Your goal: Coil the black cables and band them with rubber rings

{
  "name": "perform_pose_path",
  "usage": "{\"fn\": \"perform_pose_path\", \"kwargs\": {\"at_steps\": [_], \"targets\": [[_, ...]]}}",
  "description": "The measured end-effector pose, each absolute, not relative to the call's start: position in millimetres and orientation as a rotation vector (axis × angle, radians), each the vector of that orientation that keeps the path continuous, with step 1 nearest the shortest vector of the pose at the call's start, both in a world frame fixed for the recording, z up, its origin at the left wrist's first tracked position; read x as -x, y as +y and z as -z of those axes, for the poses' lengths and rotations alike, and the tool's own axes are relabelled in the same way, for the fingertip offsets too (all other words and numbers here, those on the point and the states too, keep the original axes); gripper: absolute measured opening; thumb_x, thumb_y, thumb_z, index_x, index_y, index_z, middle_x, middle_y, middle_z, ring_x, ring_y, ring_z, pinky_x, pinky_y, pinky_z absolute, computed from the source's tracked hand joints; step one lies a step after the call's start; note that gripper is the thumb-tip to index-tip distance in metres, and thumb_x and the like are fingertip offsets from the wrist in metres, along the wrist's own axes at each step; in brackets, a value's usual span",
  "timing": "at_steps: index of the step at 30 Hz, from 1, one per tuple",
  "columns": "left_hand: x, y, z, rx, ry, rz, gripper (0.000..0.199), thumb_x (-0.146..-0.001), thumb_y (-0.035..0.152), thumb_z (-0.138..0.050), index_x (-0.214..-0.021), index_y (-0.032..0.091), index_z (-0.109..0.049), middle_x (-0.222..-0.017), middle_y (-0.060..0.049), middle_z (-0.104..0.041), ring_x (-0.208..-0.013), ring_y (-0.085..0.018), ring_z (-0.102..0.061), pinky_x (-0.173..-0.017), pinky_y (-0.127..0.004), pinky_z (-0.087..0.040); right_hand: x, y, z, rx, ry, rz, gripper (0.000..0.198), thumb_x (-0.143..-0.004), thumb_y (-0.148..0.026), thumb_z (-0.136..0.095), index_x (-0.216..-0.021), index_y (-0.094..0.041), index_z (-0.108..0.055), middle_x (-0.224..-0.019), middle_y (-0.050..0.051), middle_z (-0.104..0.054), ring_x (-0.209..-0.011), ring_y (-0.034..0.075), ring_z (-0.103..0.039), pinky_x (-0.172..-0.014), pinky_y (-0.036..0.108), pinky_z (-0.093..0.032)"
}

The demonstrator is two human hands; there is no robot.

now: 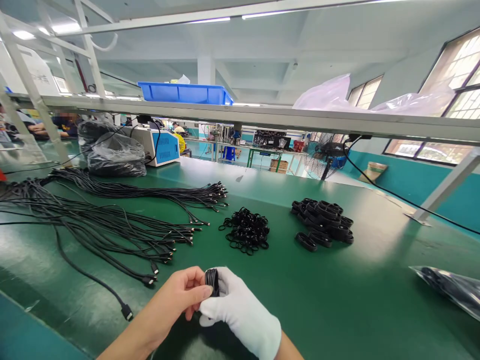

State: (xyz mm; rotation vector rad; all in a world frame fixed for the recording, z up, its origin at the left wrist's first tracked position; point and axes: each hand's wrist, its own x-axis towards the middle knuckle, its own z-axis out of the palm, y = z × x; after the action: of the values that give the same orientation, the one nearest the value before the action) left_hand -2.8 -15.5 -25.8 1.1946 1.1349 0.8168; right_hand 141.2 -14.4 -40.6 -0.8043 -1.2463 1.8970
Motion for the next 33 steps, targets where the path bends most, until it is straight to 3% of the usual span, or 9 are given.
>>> {"fn": "perform_pose_path", "kwargs": {"at_steps": [6,9,17,20,22,24,30,33], "targets": [[7.2,-15.3,32.3,-1.086,1.02,-0.836,0.025,-0.064,0.031,-0.069,-0.062,0.016,-0.049,-0.053,0.005,-0.053,-0.048,-0.007,-0.045,-0.049,-0.019,-0.035,-140.1,-16.9,39.0,0.839,-1.216,-1.878,0.039,-0.055,-0.017,-0.075,-0.086,-0.015,-0.051,-0.077,0.001,-0.06,-0.071,0.014,-0.056,-0.063,0.026,-0.04],[8.1,-15.3,37.0,-1.051,0.975,-0.837,0.023,-0.066,0.03,-0.068,-0.064,0.016,-0.05,-0.052,0.005,-0.054,-0.048,-0.007,-0.045,-0.051,-0.018,-0.035,-140.5,-16.3,42.4,0.754,-1.218,-1.924,0.036,-0.06,-0.025,-0.074,-0.086,-0.014,-0.052,-0.077,0.002,-0.06,-0.071,0.014,-0.055,-0.062,0.026,-0.039],[9.4,-15.7,37.1,-1.215,1.088,-0.827,0.021,-0.073,0.034,-0.059,-0.064,0.017,-0.05,-0.052,0.004,-0.052,-0.048,-0.01,-0.048,-0.05,-0.022,-0.039,-142.4,-16.9,45.7,0.692,-1.099,-2.012,0.038,-0.063,-0.022,-0.073,-0.094,-0.013,-0.053,-0.081,0.003,-0.058,-0.074,0.014,-0.056,-0.063,0.026,-0.042],[10.6,-19.6,34.5,-1.527,1.385,-0.999,0.01,-0.078,0.025,-0.052,-0.08,0.018,-0.059,-0.07,0.0,-0.06,-0.06,-0.015,-0.056,-0.055,-0.025,-0.044,-143.7,-18.5,44.0,0.75,-1.05,-2.055,0.042,-0.061,-0.022,-0.074,-0.096,-0.016,-0.053,-0.1,0.005,-0.054,-0.092,0.02,-0.056,-0.069,0.031,-0.048],[9.4,-23.0,37.0,-1.785,1.446,-1.146,0.025,-0.075,0.01,-0.048,-0.093,0.021,-0.061,-0.088,-0.002,-0.062,-0.074,-0.016,-0.06,-0.067,-0.027,-0.048,-143.0,-18.8,45.3,0.78,-1.09,-2.019,0.043,-0.058,-0.018,-0.074,-0.096,-0.017,-0.055,-0.099,0.004,-0.055,-0.091,0.019,-0.055,-0.069,0.031,-0.048],[7.4,-25.5,42.6,-1.999,1.416,-1.218,0.034,-0.074,0.004,-0.043,-0.095,0.022,-0.063,-0.09,-0.002,-0.064,-0.081,-0.016,-0.061,-0.074,-0.028,-0.048,-141.0,-18.5,47.1,0.79,-1.154,-1.977,0.044,-0.055,-0.012,-0.074,-0.095,-0.016,-0.056,-0.09,0.002,-0.057,-0.085,0.017,-0.056,-0.067,0.029,-0.048],[3.5,-23.0,53.9,-2.002,1.515,-1.348,0.03,-0.076,0.007,-0.045,-0.087,0.023,-0.067,-0.076,0.001,-0.064,-0.068,-0.014,-0.063,-0.063,-0.023,-0.049,-134.9,-18.0,45.3,0.729,-1.124,-1.949,0.05,-0.051,-0.007,-0.074,-0.098,-0.016,-0.059,-0.094,0.002,-0.059,-0.09,0.018,-0.057,-0.076,0.03,-0.047],[2.0,-19.2,55.5,-1.924,1.496,-1.401,0.027,-0.074,0.007,-0.047,-0.08,0.023,-0.068,-0.072,0.002,-0.063,-0.064,-0.013,-0.061,-0.059,-0.022,-0.048,-133.4,-18.1,44.2,0.69,-1.113,-1.945,0.048,-0.053,-0.01,-0.074,-0.099,-0.017,-0.059,-0.096,0.003,-0.059,-0.092,0.019,-0.056,-0.072,0.028,-0.047]]}}
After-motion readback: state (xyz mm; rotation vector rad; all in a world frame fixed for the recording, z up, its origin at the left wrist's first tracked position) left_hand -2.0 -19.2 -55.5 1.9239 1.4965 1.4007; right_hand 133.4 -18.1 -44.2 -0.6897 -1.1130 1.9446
